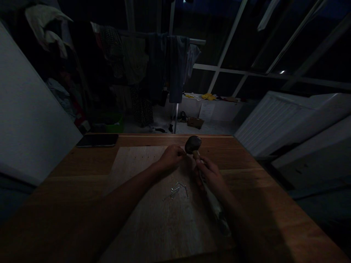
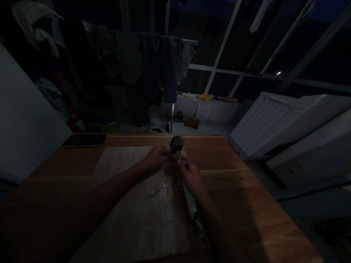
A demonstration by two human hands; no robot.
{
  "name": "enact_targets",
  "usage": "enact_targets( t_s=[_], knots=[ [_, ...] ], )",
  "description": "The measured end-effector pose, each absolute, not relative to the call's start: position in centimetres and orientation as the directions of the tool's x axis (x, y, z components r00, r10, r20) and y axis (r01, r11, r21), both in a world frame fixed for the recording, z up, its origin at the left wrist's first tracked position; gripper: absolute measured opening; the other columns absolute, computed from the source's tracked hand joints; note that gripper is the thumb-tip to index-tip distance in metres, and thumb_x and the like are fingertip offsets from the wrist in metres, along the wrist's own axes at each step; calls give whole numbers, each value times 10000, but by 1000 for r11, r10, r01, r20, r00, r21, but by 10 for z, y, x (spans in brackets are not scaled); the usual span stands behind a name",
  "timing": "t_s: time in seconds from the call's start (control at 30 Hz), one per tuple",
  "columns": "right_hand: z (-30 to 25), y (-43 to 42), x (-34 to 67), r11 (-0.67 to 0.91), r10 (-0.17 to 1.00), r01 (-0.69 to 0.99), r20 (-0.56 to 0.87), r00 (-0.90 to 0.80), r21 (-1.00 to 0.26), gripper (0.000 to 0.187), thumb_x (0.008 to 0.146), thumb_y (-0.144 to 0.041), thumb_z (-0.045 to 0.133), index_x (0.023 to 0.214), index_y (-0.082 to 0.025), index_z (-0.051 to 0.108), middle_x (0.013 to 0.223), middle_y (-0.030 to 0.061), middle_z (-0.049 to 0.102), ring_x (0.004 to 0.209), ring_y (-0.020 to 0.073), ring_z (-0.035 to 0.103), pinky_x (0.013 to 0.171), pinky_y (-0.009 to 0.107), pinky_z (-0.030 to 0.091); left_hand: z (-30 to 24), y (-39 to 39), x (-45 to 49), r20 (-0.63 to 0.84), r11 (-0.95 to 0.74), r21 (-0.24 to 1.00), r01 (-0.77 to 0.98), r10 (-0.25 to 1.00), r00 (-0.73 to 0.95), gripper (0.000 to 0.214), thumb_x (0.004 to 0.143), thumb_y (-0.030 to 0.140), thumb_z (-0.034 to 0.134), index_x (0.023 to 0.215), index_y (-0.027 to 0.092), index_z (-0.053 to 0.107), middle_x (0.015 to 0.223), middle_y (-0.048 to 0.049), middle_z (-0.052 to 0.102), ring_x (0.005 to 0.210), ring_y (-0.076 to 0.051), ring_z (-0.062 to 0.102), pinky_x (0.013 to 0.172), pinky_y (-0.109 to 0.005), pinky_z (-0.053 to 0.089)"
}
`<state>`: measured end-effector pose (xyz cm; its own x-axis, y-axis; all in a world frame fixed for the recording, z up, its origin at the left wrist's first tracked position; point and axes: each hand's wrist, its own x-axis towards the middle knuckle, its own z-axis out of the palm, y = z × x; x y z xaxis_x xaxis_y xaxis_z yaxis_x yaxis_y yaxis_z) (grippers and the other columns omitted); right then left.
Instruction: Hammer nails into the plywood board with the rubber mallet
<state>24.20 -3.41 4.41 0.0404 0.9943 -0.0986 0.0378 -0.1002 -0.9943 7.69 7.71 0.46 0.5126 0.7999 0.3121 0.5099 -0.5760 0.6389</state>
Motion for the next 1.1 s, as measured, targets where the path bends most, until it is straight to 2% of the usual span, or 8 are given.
enact_targets(
  t_s=[0.3, 0.37, 0.43, 0.53, 0.77, 0.93, 1.03, 1.1],
  knots=[
    [48, -33, 246, -102, 990, -17, -103, 95, -995, 558, 664, -654, 742, 982, -223, 583, 528, -97, 555, 307, 113, 475, 259, 222, 353, 31, 68, 70, 329, -614, 632, 473, 765, 554, 135, 827, 269, 750, 907, 171, 703, 1005, -73, 683, 936, -223, 622, 831, -322, 487],
    [48, -32, 247, -92, 988, -26, -95, 120, -995, 537, 670, -652, 742, 960, -229, 581, 528, -99, 544, 311, 110, 476, 265, 219, 350, 50, 59, 70, 271, -673, 606, 424, 677, 684, 89, 797, 215, 747, 852, 191, 682, 1003, -49, 667, 925, -210, 616, 825, -302, 485],
    [47, -31, 249, -74, 986, -29, -78, 147, -997, 515, 674, -646, 744, 931, -232, 579, 530, -100, 533, 312, 106, 470, 270, 219, 346, 67, 47, 73, 109, -714, 626, 314, 479, 871, 140, 712, 132, 771, 789, 205, 680, 892, -3, 666, 820, -185, 619, 758, -276, 478],
    [47, -29, 250, -71, 985, -28, -74, 156, -997, 512, 666, -647, 751, 909, -231, 580, 526, -99, 525, 311, 103, 453, 269, 223, 340, 79, 28, 79, -29, -731, 638, 244, 293, 956, 236, 598, 74, 821, 689, 223, 661, 756, 26, 658, 696, -177, 598, 646, -281, 451],
    [48, -30, 250, -112, 980, -53, -119, 161, -992, 512, 651, -638, 769, 897, -236, 569, 534, -93, 535, 328, 106, 454, 271, 222, 343, 72, 7, 87, -146, -787, 499, 362, 335, 931, 247, 592, 77, 801, 539, 220, 607, 637, 3, 647, 560, -179, 545, 548, -306, 430],
    [47, -30, 251, -124, 979, -56, -131, 156, -991, 524, 644, -636, 777, 913, -232, 581, 543, -90, 539, 337, 109, 464, 279, 226, 355, 71, 12, 89, -95, -750, 545, 375, 389, 916, 300, 576, 58, 797, 481, 209, 556, 519, 37, 543, 462, -131, 454, 495, -271, 396],
    [46, -29, 251, -104, 982, -55, -111, 152, -993, 516, 657, -639, 767, 917, -230, 590, 533, -94, 530, 327, 102, 453, 281, 224, 362, 68, 26, 83, -121, -721, 622, 306, 298, 947, 248, 636, 48, 761, 516, 200, 606, 520, 49, 564, 480, -129, 505, 521, -262, 397],
    [46, -29, 251, -101, 981, -49, -108, 159, -994, 506, 668, -633, 758, 925, -229, 595, 533, -95, 528, 321, 101, 452, 278, 225, 366, 67, 38, 75, -136, -686, 647, 335, 328, 935, 180, 658, 50, 746, 586, 195, 668, 568, 49, 616, 526, -133, 560, 540, -251, 401]
  ],
)
